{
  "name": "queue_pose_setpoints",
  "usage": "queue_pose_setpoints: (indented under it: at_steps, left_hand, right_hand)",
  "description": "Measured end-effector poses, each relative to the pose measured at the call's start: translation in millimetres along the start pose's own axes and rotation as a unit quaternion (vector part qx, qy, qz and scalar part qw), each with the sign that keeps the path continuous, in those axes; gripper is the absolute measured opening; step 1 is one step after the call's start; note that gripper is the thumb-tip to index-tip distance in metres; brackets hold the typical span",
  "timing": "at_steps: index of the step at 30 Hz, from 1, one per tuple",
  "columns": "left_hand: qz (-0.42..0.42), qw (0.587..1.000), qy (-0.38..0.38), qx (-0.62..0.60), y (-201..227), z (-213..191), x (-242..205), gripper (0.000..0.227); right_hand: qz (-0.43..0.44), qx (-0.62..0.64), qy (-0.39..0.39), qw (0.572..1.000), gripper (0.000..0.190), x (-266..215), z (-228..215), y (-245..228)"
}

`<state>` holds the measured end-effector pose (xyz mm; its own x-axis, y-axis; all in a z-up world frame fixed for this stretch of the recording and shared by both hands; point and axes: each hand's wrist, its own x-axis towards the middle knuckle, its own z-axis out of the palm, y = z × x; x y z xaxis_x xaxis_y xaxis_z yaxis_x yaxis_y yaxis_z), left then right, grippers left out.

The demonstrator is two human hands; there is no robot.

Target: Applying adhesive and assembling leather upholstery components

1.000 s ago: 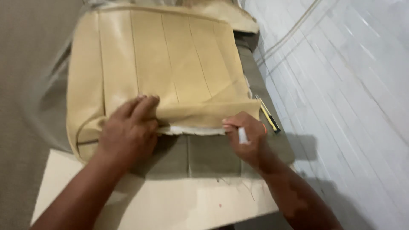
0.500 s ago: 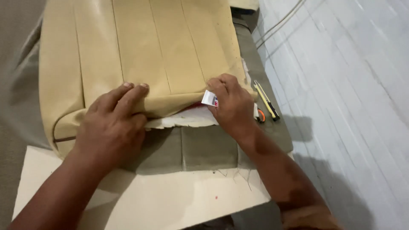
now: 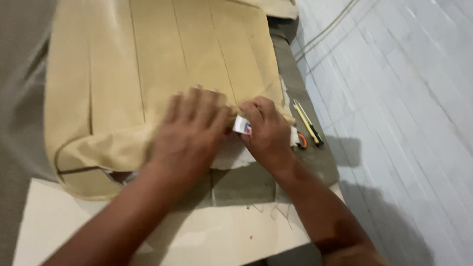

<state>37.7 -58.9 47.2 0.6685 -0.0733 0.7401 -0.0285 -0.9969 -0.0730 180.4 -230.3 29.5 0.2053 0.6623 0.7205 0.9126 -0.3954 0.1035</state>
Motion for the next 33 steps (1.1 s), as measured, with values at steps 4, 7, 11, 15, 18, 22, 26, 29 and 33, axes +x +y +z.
queue_pose_setpoints:
  at_steps: [4,7,11,15,18,22,26,29,33]
  left_hand:
    - [0.028,0.996,0.067,0.045,-1,13,11,0.022]
    - [0.034,0.994,0.096,0.049,0,6,14,0.007]
    - [0.036,0.993,0.088,0.069,-1,8,14,0.006]
    - [0.038,0.992,0.093,0.08,-1,16,8,0.013]
    - [0.041,0.988,0.115,0.094,-2,16,12,0.009]
    - [0.047,0.986,0.135,0.086,-2,14,14,0.007]
    - [0.053,0.989,0.103,0.09,-3,13,13,0.011]
    - [0.042,0.983,0.131,0.122,-3,11,17,0.01]
    - [0.053,0.985,0.121,0.115,-2,11,15,0.009]
  right_hand:
    - [0.017,0.176,-0.035,0.984,0.038,11,-31,8]
    - [0.079,0.288,-0.08,0.951,0.076,18,-71,9]
    - [0.034,0.374,-0.05,0.925,0.057,13,-70,9]
    - [-0.06,0.402,-0.104,0.908,0.011,16,-65,-3]
    - [-0.11,0.339,-0.133,0.925,0.01,17,-59,-5]
    - [-0.103,0.312,-0.141,0.934,0.005,20,-63,5]
    - [-0.109,0.269,-0.203,0.935,0.006,13,-75,25]
    - [-0.092,0.175,-0.172,0.965,0.012,-8,-71,48]
    - [-0.076,0.246,-0.128,0.958,0.014,-20,-66,39]
